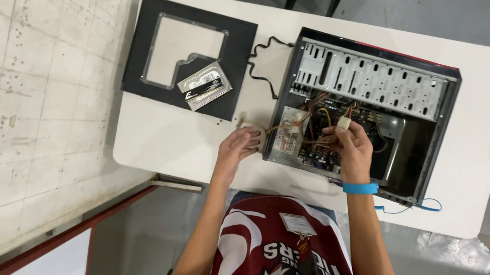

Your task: The person removes a power supply unit from a desktop computer case, then reconnects internal cables to the motherboard and other components. They handle the power supply, motherboard, and various cables, organizing connections inside the open case.

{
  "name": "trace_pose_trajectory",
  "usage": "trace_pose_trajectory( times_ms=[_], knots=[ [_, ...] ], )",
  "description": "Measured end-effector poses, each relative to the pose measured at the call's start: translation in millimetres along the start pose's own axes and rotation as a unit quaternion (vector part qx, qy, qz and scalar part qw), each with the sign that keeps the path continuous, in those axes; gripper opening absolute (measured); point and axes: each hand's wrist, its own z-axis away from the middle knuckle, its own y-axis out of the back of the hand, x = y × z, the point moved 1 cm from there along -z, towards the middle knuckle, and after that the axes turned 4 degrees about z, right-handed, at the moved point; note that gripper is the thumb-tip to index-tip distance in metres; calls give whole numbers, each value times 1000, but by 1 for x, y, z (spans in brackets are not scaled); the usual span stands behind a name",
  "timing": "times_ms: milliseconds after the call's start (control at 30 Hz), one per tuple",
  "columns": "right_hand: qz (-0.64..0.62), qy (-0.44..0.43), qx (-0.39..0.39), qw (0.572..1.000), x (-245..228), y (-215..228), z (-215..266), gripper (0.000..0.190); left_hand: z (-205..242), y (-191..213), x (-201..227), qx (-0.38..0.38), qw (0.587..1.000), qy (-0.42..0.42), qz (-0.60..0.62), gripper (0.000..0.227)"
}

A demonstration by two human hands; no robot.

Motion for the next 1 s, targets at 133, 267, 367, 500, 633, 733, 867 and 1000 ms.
trace_pose_trajectory(
  times_ms=[133,267,367,500,633,733,867,1000],
  knots=[
    [26,-1,-36,999,-22,-21,9,34,-20,27,20,46,996,-25,-66,24],
    [92,0,-58,994,-29,-26,9,41,-68,53,67,201,922,-176,-279,18],
    [136,-3,-56,989,-33,-25,13,44,-100,61,90,206,839,-194,-465,47],
    [179,-11,-30,983,-60,-25,24,48,-137,66,104,161,706,-163,-670,70],
    [140,-25,-37,989,-65,-13,21,53,-153,67,108,155,665,-159,-713,61],
    [118,-11,2,993,-48,-6,12,52,-157,66,115,120,735,-131,-655,127],
    [77,41,99,991,-16,-10,10,40,-171,67,115,89,688,-97,-714,145],
    [94,134,75,984,4,-23,35,25,-177,73,116,81,674,-93,-728,141]
  ],
)
